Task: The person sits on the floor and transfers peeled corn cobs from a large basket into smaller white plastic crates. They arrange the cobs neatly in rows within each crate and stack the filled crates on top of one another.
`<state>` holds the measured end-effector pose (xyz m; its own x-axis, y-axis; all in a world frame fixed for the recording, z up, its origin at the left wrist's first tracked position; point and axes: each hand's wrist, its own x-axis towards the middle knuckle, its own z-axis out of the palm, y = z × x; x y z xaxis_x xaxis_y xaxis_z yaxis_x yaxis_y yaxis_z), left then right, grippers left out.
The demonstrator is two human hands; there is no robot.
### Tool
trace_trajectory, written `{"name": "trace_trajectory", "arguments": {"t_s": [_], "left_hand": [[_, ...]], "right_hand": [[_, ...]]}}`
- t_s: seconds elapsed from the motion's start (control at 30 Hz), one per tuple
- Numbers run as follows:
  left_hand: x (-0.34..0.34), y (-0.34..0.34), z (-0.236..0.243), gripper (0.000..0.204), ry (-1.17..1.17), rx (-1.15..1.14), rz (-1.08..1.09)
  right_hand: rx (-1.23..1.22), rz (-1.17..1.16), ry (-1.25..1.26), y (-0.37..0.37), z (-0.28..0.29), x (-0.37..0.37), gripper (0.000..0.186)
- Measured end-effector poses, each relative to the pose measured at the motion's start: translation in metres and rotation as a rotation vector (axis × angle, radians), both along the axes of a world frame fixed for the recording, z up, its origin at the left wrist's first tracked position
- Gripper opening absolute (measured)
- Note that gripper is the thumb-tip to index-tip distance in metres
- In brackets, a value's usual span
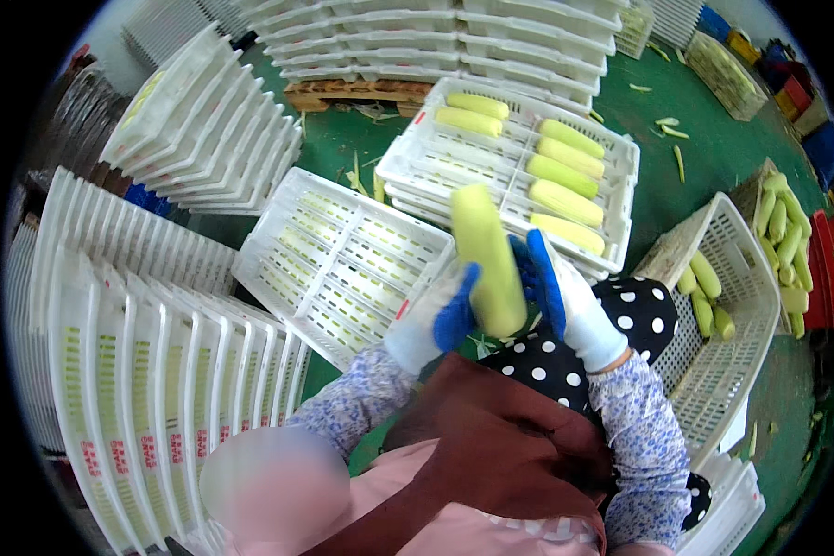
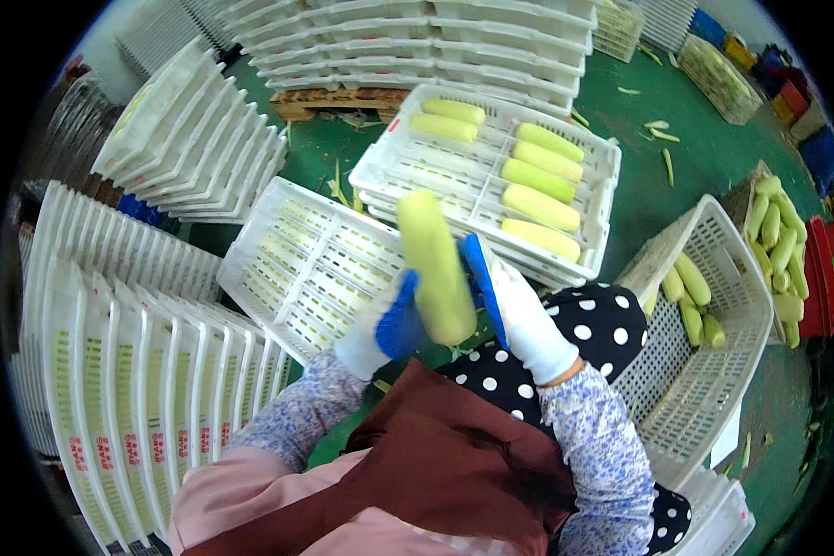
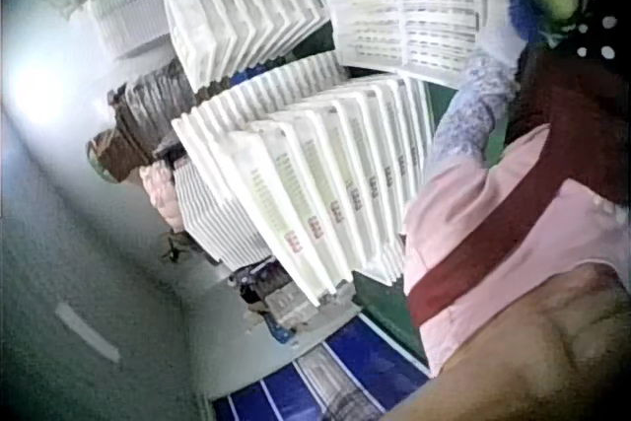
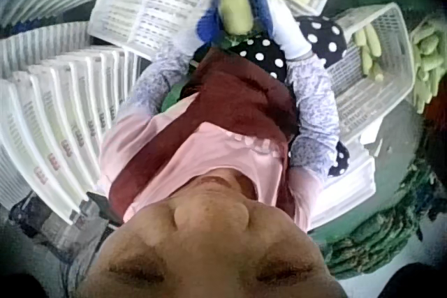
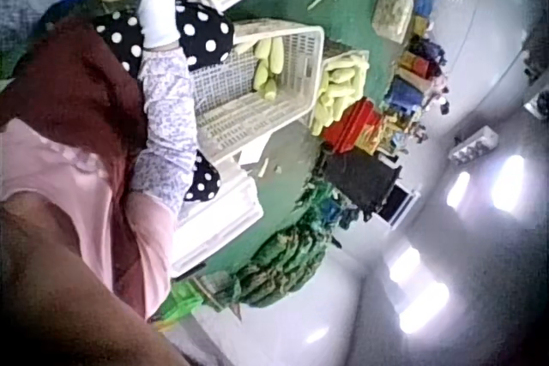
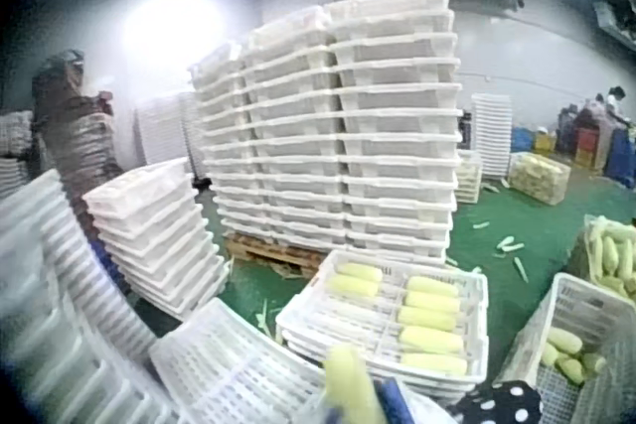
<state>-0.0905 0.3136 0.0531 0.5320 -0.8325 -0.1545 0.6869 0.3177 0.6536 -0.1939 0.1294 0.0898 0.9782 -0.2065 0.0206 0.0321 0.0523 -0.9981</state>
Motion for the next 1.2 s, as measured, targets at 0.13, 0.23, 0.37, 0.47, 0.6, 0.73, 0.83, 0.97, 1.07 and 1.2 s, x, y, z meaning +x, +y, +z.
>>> {"name": "trace_trajectory", "arguments": {"t_s": [0.13, 0.23, 0.37, 0.47, 0.6, 0.73, 0.83, 0.97, 1.07, 1.2], "left_hand": [[0.029, 0.006, -0.033, 0.043, 0.365, 0.138, 0.087], [0.077, 0.041, -0.096, 0.045, 0.189, 0.414, 0.446], [0.138, 0.046, -0.142, 0.052, 0.132, 0.700, 0.521], [0.151, 0.040, -0.146, 0.055, -0.233, 1.040, 0.455], [0.073, -0.036, -0.065, 0.048, -0.797, 1.006, 0.408], [0.005, -0.143, -0.016, 0.027, -0.928, 0.491, 0.237], [-0.015, -0.211, 0.043, 0.023, -0.858, 0.264, 0.079], [-0.034, -0.320, 0.079, 0.020, -0.581, 0.048, -0.323], [-0.074, -0.398, 0.059, 0.022, -0.636, 0.028, -0.596], [-0.121, -0.445, -0.007, 0.032, -0.868, 0.091, -1.114]], "right_hand": [[-0.153, -0.195, -0.060, -0.017, 0.051, -0.026, 0.052], [0.182, -0.466, -0.169, -0.064, 0.073, -0.069, 0.045], [0.331, -0.749, -0.156, -0.159, 0.051, -0.142, 0.040], [0.313, -0.872, -0.060, -0.195, 0.025, -0.187, 0.038], [-0.142, -0.856, 0.174, -0.219, -0.024, -0.240, 0.037], [-0.543, -0.869, 0.709, -0.246, -0.120, -0.304, 0.027], [-0.875, -0.522, 0.814, -0.212, -0.124, -0.286, 0.033], [-0.810, -0.026, 1.102, -0.215, -0.125, -0.249, 0.043], [-0.860, 0.044, 1.045, -0.233, -0.139, -0.257, 0.043], [-0.889, -0.474, 0.965, -0.311, -0.175, -0.266, 0.039]]}}
